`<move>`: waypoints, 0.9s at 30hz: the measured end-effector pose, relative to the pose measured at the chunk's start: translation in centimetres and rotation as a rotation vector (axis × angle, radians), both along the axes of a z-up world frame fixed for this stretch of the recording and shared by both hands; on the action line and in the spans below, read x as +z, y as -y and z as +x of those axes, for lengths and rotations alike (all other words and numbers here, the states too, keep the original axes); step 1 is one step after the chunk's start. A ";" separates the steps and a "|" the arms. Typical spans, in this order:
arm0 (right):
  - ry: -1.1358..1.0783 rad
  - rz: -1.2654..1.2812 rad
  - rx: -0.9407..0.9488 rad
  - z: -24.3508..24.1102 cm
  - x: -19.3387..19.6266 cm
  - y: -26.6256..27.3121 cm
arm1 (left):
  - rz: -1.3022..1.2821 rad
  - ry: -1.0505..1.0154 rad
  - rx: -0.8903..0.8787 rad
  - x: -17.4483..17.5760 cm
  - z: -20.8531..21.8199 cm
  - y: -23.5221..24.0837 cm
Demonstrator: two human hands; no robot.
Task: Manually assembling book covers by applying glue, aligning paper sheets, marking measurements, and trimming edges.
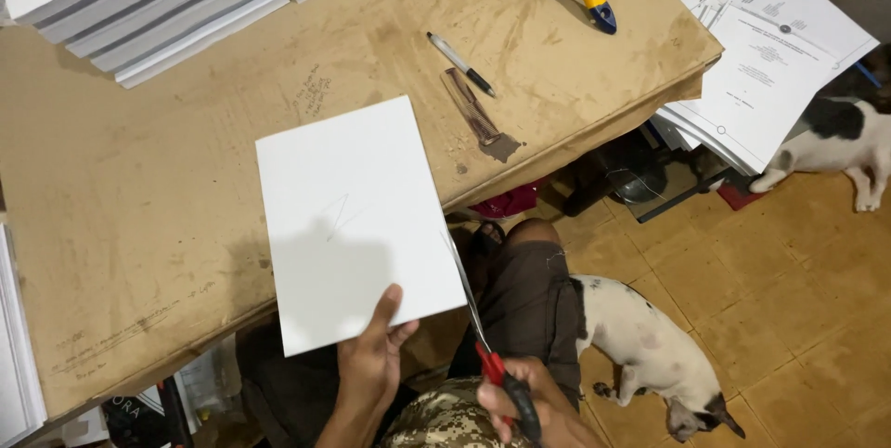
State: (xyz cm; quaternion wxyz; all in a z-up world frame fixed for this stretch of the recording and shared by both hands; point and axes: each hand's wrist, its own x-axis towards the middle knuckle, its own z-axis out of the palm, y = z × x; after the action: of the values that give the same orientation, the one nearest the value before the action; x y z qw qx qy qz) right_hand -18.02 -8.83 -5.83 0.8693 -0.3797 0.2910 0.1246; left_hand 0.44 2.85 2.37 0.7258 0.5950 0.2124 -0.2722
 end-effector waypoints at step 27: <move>-0.091 -0.081 -0.143 1.7 0.3 -1.9 | 0.224 -0.246 0.085 5.7 -3.6 -0.2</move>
State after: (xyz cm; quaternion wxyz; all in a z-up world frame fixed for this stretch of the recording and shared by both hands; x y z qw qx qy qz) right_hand -16.37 -6.95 -5.54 0.8459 -0.3865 0.3614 0.0673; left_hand -3.19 3.10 8.03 0.6343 0.6249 0.3537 -0.2865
